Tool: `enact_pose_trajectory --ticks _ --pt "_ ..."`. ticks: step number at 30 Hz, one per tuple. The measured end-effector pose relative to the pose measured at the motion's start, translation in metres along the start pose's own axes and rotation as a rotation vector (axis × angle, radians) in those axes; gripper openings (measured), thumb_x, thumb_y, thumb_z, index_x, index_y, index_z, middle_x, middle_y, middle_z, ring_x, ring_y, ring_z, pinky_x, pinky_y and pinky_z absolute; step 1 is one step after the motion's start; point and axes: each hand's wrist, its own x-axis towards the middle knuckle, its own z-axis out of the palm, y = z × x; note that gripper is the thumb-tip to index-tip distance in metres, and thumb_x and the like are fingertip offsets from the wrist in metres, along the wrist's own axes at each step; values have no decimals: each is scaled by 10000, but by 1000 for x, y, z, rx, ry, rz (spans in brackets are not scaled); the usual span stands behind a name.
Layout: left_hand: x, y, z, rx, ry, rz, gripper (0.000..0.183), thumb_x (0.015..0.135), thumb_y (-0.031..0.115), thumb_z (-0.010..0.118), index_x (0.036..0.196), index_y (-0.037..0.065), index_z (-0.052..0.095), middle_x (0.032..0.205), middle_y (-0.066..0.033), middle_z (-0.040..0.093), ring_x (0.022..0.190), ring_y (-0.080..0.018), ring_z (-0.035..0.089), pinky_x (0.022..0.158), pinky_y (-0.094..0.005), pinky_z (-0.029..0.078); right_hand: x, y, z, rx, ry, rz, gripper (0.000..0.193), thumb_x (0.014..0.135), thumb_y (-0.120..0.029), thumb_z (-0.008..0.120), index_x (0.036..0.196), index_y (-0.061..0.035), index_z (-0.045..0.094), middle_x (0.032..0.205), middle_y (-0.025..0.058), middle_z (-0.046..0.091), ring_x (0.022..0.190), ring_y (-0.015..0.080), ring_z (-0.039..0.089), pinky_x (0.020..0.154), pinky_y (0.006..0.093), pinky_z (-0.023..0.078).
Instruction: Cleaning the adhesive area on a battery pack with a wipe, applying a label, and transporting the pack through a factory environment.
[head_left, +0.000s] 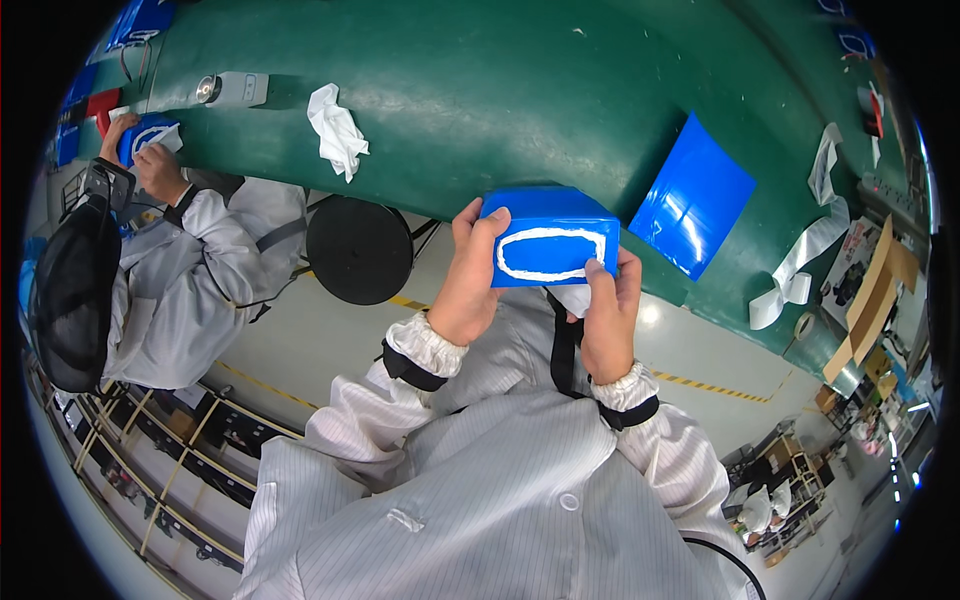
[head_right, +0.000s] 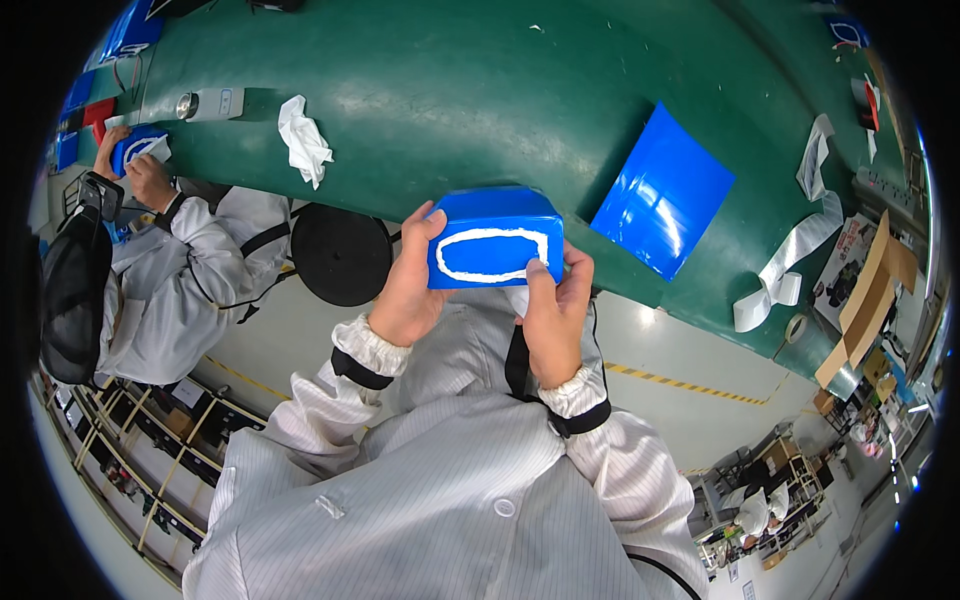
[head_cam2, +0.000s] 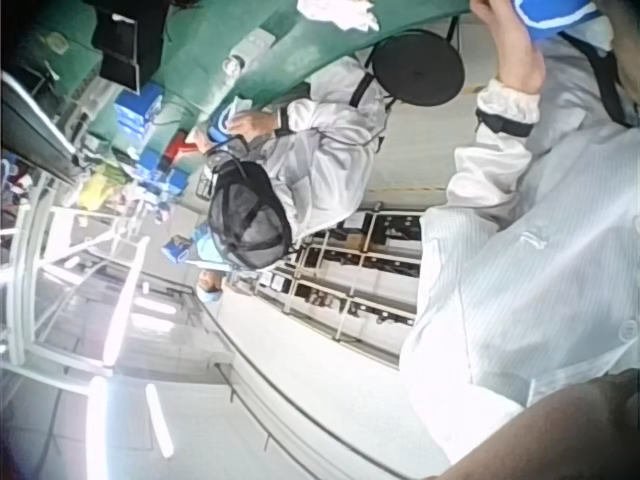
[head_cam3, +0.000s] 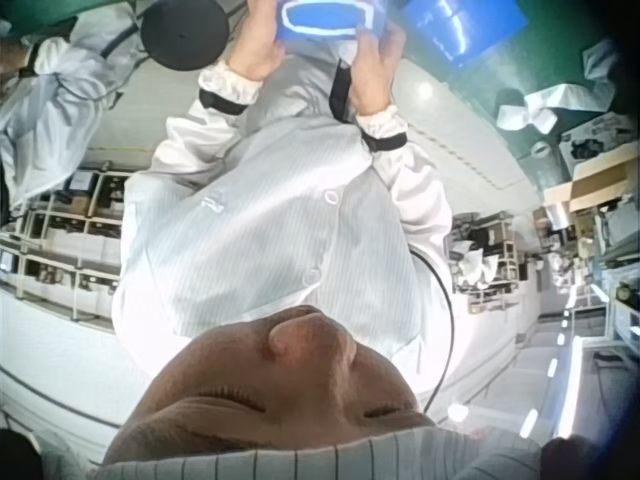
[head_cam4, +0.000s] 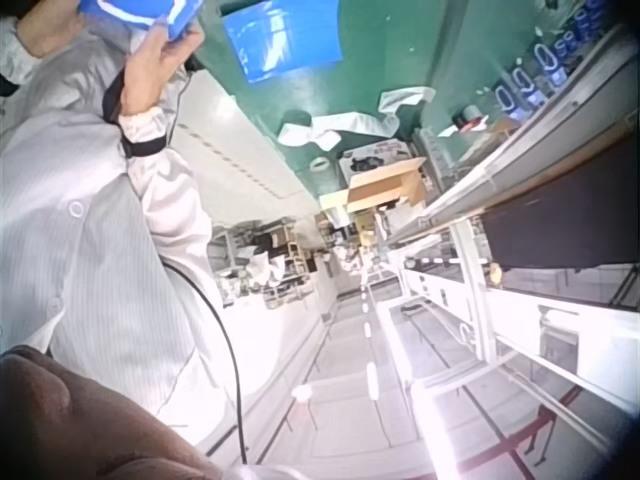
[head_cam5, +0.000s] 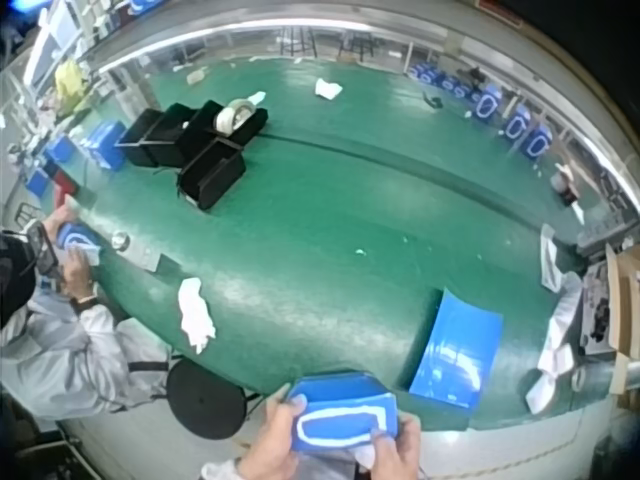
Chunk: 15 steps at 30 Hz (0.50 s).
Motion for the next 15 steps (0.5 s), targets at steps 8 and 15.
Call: enact_pose_trajectory --ticks 8,15 --pt "6 -3 -5 7 1 2 956 965 520 585 1600 52 46 1478 -160 415 1347 -270 487 1102 -450 432 2 -5 -10 54 -48 51 276 1004 -163 572 1226 -28 479 1131 92 631 847 85 592 624 244 490" --pt "4 -6 -1 42 54 32 965 945 544 595 1608 60 88 1486 -132 415 1358 -256 458 1102 -429 407 25 2 -52 -127 113 -487 145 951 -63 571 1076 -9 620 996 69 656 896 145 584 831 285 477"
